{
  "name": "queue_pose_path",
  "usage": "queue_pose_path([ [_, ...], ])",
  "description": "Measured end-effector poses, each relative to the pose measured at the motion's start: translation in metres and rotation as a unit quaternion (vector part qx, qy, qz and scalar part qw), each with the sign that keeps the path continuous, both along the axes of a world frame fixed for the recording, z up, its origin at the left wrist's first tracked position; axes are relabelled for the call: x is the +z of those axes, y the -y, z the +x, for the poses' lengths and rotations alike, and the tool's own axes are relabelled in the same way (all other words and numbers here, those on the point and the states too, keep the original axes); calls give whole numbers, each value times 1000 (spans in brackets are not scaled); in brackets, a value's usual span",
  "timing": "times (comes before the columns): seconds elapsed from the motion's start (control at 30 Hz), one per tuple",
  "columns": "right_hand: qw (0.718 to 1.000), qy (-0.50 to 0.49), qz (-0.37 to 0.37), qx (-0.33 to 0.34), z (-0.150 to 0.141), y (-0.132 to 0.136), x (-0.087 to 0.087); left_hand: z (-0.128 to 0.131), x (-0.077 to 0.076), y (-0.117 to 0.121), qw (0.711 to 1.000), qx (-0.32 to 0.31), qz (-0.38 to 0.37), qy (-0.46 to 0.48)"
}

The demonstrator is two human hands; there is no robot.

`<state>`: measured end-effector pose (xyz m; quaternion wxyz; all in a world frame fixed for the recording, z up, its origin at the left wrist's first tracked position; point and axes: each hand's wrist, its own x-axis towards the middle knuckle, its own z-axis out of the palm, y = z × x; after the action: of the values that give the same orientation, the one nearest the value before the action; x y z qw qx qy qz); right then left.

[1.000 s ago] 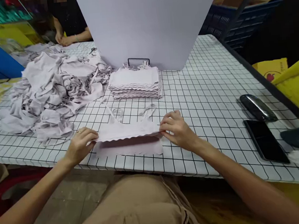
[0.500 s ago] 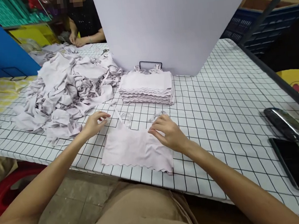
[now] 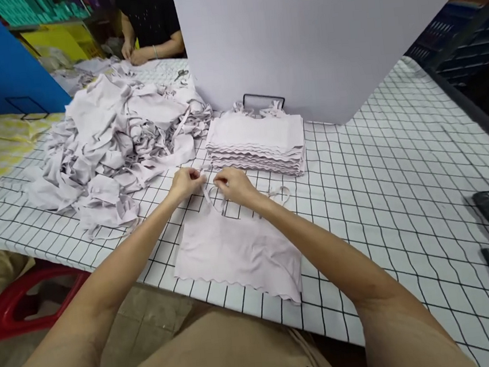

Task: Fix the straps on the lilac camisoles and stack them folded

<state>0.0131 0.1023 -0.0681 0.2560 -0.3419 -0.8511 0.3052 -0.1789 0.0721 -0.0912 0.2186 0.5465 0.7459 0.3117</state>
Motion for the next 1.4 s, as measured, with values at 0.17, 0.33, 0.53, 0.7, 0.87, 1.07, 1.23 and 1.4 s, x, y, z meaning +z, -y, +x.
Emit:
queue_pose_path([
  [0.17, 964, -102, -242, -36, -15, -3, 0, 11, 4, 14, 984, -48, 99, 137],
  [0.33, 858, -235, -456, -2, -30, 1, 9, 19, 14, 31, 964, -59, 234, 111],
  [0.53, 803, -305, -511, -26, -28, 3, 16, 23, 16, 42, 959, -59, 250, 123],
  [0.7, 772, -366, -518, -46, -26, 4, 20, 26, 17, 49, 956, -73, 237, 154],
  [0.87, 768, -411, -489, -58, -22, 4, 27, 25, 21, 51, 953, -63, 221, 199],
  [1.07, 776, -420, -471, -23, -17, 12, 29, 26, 21, 50, 952, -57, 191, 230],
  [1.23, 791, -416, -449, -10, -12, 11, 30, 27, 18, 52, 955, -61, 170, 237],
  [1.4, 862, -361, -355, -34, -4, -1, 37, 22, 17, 48, 956, -66, 154, 241],
])
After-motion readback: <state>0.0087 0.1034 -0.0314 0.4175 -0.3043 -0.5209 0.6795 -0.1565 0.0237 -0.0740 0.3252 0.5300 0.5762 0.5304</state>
